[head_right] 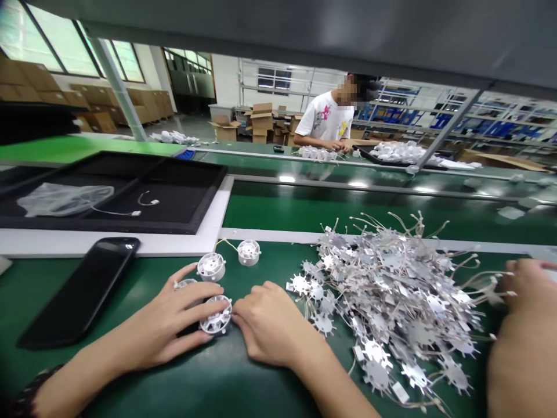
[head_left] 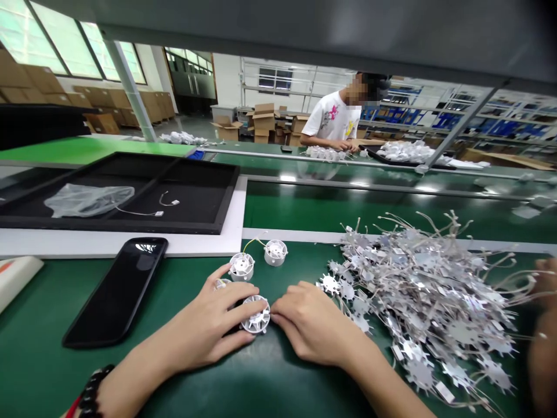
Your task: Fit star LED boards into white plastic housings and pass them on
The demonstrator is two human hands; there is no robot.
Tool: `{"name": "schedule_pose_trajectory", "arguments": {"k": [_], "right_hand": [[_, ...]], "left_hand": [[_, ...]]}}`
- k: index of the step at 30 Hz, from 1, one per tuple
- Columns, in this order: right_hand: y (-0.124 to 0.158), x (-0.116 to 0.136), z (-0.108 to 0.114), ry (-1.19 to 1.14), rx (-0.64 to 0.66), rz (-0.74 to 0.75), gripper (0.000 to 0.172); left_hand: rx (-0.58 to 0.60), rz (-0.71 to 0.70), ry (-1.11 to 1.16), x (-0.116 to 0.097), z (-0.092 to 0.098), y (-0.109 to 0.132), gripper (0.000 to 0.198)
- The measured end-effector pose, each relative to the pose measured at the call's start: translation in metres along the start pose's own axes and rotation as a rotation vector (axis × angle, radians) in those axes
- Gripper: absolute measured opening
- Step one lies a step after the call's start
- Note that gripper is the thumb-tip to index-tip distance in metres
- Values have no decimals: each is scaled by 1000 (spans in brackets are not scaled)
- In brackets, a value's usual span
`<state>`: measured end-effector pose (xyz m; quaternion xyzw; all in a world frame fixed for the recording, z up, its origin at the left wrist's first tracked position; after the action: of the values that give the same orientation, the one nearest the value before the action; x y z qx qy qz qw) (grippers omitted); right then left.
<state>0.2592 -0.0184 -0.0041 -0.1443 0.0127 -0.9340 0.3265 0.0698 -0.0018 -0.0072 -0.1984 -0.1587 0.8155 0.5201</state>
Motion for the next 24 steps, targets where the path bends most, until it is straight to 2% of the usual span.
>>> {"name": "schedule_pose_trajectory", "arguments": {"k": [5,7,12,14,18,21,24], "right_hand": [[4,-5,3,105,-230,-106,26],[4,-4,1,79,-291,-159,27],[1,-3,-2,-223,-202,-269,23],[2,-7,4,-301,-242,-291,21],[7,-13,19,-296,-428,-195,17],[7,-9,16,-246,-387,-101,14],[5,-6,8,-179,-341,-90,11]], "left_hand": [[-163,-12,-82,15,20,7,26],[-201,-39,-114,18,26,10,24],[-249,-55,-141,20,31,10,18],[-258,-44,-121,19,30,10,16],[-243,-41,-100,15,29,13,19],[-211,-35,-73,15,31,16,24],[-165,-52,-63,19,36,17,26]]}}
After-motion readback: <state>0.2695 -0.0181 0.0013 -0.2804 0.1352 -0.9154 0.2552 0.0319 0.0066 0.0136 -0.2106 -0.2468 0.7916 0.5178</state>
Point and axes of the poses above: each hand's wrist, its own y-axis away from the middle knuckle, its own z-axis out of the back of the hand, x = y × z, the point moved 4 cm from there along -y, towards the middle knuckle, and after that the axes turned 1 degree about -z, right-handed, at the moved point
